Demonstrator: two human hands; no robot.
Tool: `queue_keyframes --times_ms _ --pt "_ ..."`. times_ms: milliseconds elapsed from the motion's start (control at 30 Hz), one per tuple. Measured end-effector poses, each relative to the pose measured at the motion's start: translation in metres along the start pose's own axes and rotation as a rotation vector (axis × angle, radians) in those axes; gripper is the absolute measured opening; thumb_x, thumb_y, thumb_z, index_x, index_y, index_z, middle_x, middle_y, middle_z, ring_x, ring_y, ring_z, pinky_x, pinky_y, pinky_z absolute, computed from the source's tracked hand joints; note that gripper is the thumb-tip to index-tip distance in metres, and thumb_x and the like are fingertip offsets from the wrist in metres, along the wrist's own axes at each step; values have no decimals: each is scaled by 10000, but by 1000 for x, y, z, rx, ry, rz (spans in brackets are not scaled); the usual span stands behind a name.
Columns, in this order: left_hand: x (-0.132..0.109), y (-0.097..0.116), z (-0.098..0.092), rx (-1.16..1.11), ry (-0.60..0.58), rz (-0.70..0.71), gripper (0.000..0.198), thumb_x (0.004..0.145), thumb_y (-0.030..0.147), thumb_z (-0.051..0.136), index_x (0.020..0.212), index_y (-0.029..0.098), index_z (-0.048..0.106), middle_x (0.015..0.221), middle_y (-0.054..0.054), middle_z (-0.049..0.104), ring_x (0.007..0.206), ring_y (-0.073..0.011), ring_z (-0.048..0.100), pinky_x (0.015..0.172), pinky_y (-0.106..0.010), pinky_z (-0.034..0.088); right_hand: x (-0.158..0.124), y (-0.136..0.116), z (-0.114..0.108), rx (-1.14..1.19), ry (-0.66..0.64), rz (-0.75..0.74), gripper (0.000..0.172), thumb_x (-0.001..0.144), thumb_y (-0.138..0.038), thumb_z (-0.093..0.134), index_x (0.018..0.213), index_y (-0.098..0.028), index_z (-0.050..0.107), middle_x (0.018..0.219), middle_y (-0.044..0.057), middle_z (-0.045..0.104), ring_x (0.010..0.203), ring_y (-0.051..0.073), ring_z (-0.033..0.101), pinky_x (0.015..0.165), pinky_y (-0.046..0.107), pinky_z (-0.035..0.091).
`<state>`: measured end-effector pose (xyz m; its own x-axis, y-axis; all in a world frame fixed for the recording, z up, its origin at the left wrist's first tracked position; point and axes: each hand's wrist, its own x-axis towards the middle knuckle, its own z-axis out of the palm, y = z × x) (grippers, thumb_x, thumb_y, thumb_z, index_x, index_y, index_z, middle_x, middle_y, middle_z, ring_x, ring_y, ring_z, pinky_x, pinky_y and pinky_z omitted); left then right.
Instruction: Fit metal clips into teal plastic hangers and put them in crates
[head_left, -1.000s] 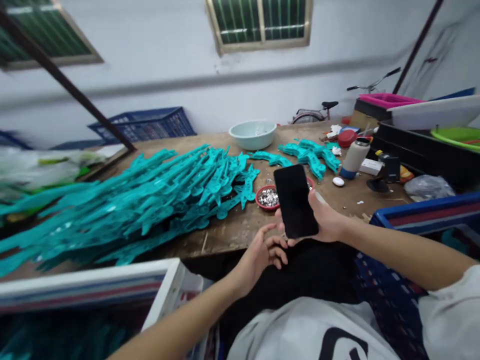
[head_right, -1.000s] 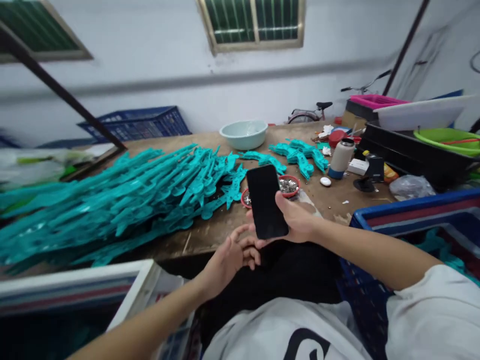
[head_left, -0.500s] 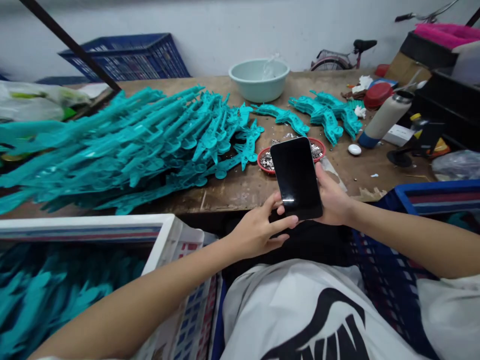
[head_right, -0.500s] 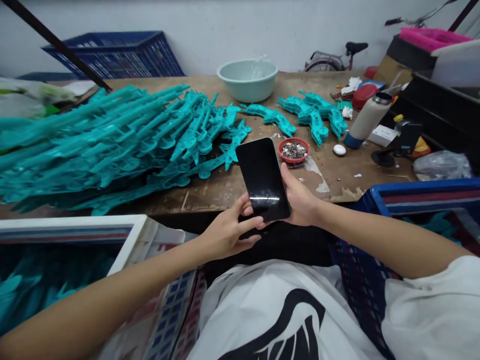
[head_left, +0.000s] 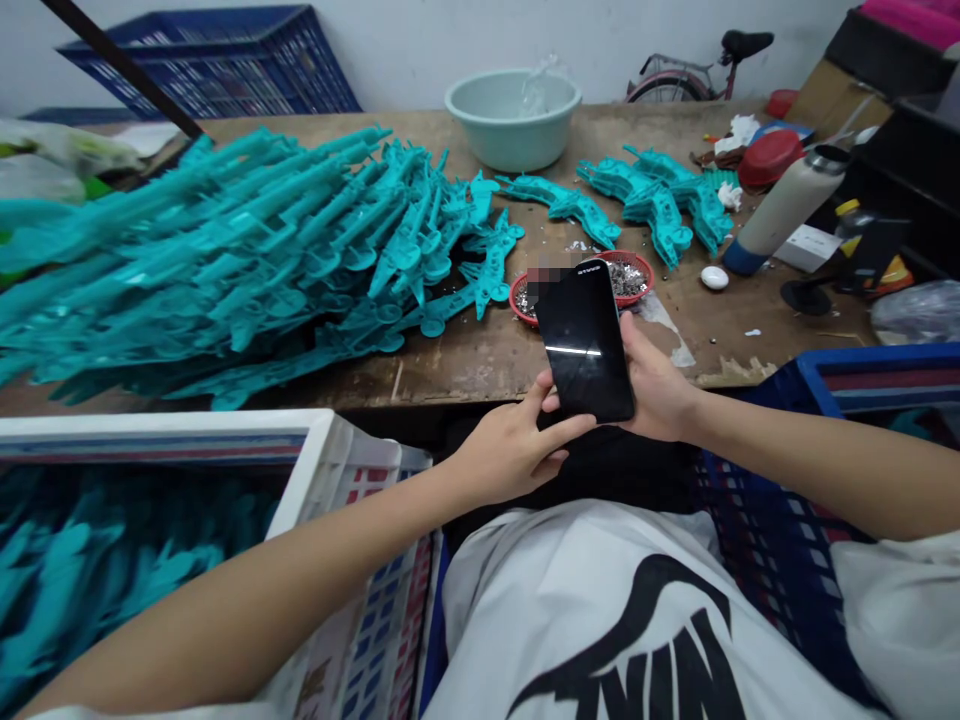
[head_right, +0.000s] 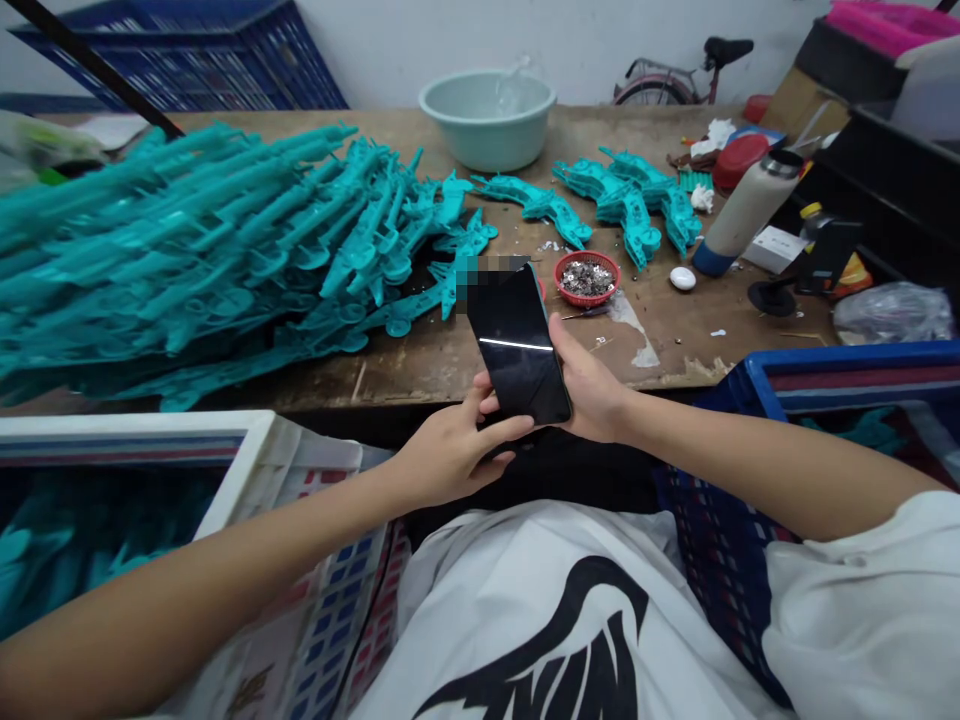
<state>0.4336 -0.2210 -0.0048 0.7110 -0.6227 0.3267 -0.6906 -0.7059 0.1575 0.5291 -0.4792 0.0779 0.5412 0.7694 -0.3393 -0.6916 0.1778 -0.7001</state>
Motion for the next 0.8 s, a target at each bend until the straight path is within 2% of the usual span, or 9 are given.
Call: queue_keyframes --times_ms 133,200,267,333,400,500,600,700,800 --pt "3 -4 -2 -129 109 -71 1218 1139 272 819 2041 256 1 1807 -331 725 1337 -394 958 1036 -495 812 -1 -4 1 -18 33 32 1051 1273 -988 188 1399 -259 935 1222 164 953 1128 346 940 836 490 836" --pt "4 -8 -3 -161 129 -56 1289 1154 268 796 2034 274 -147 1754 -289 779 1360 -378 951 1072 -495 804 0 -5 1 -16 35 39 1039 1278 -977 192 1503 -263 911 1236 169 953 1177 363 942 865 510 840" --pt "3 -11 -3 -129 111 -38 1203 1169 268 785 2049 322 -34 1807 -295 733 1343 -386 950 1050 -494 801 1 -5 1 -12 41 37 1021 1287 -959 186 1577 -271 882 1277 166 953 1215 361 941 895 506 839" --pt "2 -13 -5 -79 70 -11 1031 1183 268 781 2029 362 199 1915 -332 603 1304 -387 949 1009 -480 794 1 -4 2 -8 55 35 1015 1294 -940 158 1606 -280 865 1293 161 951 1211 352 940 916 514 839" --pt "3 -12 -7 -64 -6 28 892 1188 240 780 1975 396 392 1964 -328 512 1244 -345 939 990 -445 780 1 -4 4 -4 71 22 997 1303 -916 143 1604 -287 857 1278 155 949 1171 340 943 933 524 838" --pt "7 -6 -13 -83 -149 52 823 1174 164 776 1917 444 559 1865 -234 580 1142 -245 892 988 -374 750 1 -3 6 -6 79 -9 938 1312 -906 199 1554 -279 854 1283 150 943 1102 325 948 943 527 835" --pt "12 -1 -18 -83 -204 29 783 1160 145 779 1869 453 653 1702 -171 666 1157 -246 864 995 -357 739 2 -1 5 -15 74 -25 893 1319 -895 257 1465 -253 859 1313 158 939 1064 304 946 946 495 832" --pt "15 1 -21 -51 -207 26 765 1164 187 785 1873 448 661 1683 -188 668 1189 -293 860 985 -390 748 5 1 3 -17 68 -39 869 1315 -897 306 1433 -235 857 1304 165 940 1047 305 942 928 485 837" --pt "15 -1 -22 -22 -208 43 753 1188 219 753 1900 434 637 1693 -207 653 1133 -279 852 941 -389 747 7 2 3 0 74 -48 867 1297 -930 346 1465 -246 850 1287 151 942 1049 317 947 925 499 842"
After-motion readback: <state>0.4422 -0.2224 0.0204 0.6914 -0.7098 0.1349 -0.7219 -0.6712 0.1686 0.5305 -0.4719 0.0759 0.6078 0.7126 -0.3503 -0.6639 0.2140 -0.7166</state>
